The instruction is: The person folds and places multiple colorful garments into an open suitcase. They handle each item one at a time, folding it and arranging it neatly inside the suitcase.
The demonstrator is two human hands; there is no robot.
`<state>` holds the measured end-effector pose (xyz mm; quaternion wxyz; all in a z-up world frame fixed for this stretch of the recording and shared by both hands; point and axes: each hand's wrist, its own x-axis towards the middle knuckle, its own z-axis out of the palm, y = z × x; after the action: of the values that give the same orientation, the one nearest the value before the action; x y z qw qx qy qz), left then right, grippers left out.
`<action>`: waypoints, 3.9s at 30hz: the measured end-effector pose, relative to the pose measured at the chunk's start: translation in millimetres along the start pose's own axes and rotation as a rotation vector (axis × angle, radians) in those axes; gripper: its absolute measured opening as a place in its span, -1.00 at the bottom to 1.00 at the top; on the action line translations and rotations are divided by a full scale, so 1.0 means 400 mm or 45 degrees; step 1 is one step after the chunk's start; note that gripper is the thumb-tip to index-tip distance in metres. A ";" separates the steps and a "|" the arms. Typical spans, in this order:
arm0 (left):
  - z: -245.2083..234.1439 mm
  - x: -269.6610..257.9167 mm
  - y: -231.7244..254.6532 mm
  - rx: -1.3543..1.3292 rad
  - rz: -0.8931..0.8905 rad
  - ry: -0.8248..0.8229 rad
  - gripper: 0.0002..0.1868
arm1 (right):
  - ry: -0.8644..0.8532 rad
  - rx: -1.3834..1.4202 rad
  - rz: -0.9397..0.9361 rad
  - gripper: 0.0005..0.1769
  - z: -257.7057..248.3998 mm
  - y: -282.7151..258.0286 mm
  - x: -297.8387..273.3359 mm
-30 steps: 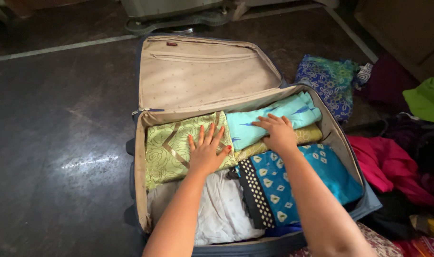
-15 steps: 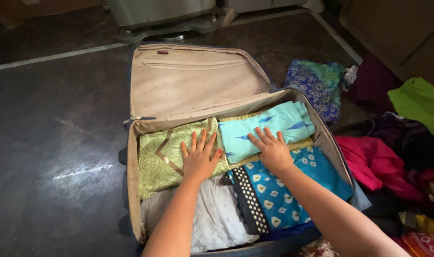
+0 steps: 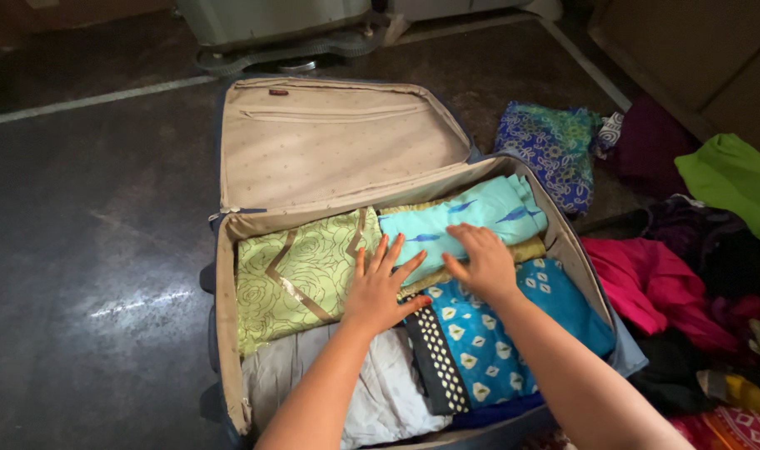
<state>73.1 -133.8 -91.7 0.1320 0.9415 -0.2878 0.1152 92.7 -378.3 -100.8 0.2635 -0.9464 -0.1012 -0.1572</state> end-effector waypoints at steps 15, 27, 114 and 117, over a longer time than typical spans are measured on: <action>-0.011 0.013 0.012 0.027 -0.063 -0.122 0.14 | -0.065 -0.352 0.366 -0.15 0.035 0.144 0.020; 0.009 0.004 0.021 0.065 -0.102 -0.145 0.13 | -0.161 -0.250 0.411 -0.11 0.051 0.174 0.024; 0.106 -0.010 -0.005 0.031 0.002 0.275 -0.21 | 0.533 -0.418 1.426 -0.42 -0.663 0.611 -0.877; 0.106 -0.012 -0.003 0.021 -0.002 0.278 -0.21 | 0.869 -0.121 1.319 -0.58 -0.663 0.627 -0.882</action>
<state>75.9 -143.7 -133.0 0.1548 0.9247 -0.2699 0.2193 -231.3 -768.1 -126.4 0.2808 -0.7797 0.4680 -0.3070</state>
